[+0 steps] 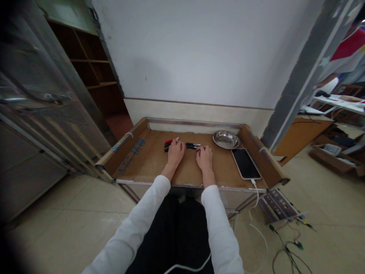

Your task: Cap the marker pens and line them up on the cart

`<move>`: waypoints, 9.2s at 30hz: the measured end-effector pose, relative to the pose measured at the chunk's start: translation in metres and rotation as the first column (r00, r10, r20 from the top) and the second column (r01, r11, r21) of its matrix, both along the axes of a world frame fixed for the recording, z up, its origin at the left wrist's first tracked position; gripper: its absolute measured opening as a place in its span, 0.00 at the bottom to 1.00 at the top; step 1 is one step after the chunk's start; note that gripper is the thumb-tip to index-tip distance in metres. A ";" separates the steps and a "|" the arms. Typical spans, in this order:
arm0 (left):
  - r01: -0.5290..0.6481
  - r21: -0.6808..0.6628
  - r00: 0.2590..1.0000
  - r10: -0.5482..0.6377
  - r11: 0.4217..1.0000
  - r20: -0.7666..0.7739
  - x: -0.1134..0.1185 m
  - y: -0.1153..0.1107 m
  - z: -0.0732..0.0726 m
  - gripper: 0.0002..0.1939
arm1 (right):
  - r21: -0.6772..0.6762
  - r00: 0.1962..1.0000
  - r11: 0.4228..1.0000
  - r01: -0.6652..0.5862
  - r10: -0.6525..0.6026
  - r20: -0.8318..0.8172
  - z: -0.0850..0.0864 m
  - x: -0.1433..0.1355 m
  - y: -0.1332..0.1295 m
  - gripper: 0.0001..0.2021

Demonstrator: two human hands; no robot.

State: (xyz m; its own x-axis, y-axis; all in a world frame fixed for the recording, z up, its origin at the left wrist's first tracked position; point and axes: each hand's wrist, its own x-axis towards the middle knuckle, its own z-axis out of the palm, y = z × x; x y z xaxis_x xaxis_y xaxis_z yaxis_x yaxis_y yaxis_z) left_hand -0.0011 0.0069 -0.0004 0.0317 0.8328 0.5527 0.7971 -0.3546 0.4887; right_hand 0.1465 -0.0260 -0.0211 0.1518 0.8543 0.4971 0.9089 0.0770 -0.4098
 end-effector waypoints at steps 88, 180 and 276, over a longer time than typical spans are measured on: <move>0.155 0.383 0.913 -0.280 0.910 0.296 -0.010 -0.012 0.012 0.10 | 0.109 0.855 0.944 -0.311 0.328 -0.402 0.005 -0.002 -0.002 0.14; 0.258 -0.053 0.954 -0.263 0.965 -0.145 -0.008 -0.007 -0.007 0.06 | -0.030 0.994 0.999 0.027 -0.030 -0.109 0.009 0.001 -0.008 0.13; 0.053 0.225 0.905 -0.142 0.973 0.400 -0.012 -0.004 0.001 0.11 | 0.153 0.876 0.935 -0.321 0.354 -0.327 0.007 -0.004 0.001 0.11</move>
